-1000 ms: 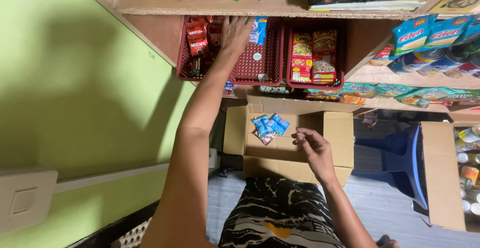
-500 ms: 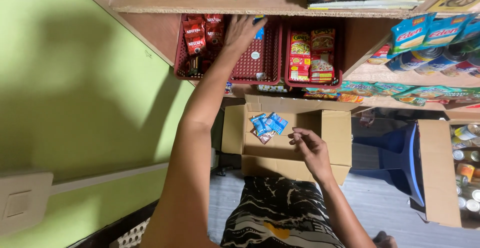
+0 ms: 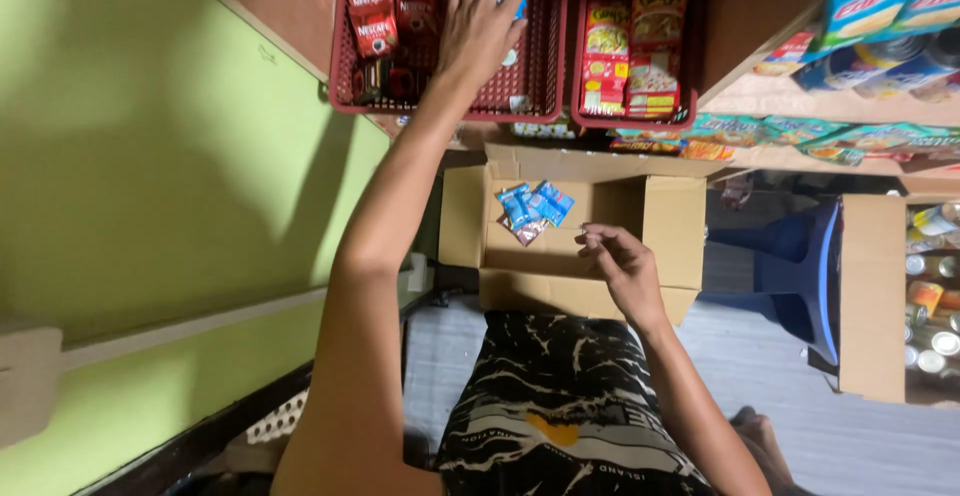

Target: The person is taking various items such as canned goods and coffee sachets from cardboard boxes and organizing them onto wooden grocery shelves.

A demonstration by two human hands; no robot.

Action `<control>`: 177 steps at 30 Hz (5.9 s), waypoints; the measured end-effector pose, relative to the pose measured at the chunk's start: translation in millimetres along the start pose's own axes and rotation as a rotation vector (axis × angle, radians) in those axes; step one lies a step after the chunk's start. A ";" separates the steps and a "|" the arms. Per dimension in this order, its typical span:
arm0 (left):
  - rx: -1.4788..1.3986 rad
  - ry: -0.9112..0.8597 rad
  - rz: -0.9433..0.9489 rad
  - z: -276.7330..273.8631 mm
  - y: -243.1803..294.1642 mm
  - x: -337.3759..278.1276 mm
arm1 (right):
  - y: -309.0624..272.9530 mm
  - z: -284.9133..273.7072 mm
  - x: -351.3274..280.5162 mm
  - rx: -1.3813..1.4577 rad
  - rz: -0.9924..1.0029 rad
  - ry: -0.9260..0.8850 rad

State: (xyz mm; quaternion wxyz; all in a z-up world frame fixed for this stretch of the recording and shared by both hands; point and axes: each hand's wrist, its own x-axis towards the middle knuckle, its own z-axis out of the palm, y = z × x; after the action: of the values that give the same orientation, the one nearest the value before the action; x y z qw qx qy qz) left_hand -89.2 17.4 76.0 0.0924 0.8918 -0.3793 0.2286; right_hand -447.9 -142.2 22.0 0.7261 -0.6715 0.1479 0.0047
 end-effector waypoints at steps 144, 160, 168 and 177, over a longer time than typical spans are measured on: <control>-1.444 0.018 -0.717 -53.8 157.3 -214.8 | -20.3 9.4 -8.6 0.355 0.038 0.059; -0.443 0.084 -0.246 12.7 -23.4 -23.8 | -4.0 -5.1 -20.6 0.228 0.000 0.081; -0.494 -0.304 -0.445 47.0 -62.5 13.9 | -12.2 -2.6 -17.5 0.168 0.011 0.038; -0.088 -0.148 -0.177 77.2 -74.2 28.8 | -7.0 -5.0 -1.7 0.140 0.033 0.006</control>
State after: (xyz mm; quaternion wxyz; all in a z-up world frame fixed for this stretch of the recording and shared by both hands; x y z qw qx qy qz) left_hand 7.7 24.5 22.6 0.1233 0.9314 -0.3143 0.1361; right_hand -449.1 -147.4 28.9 0.7706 -0.6166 0.1610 0.0041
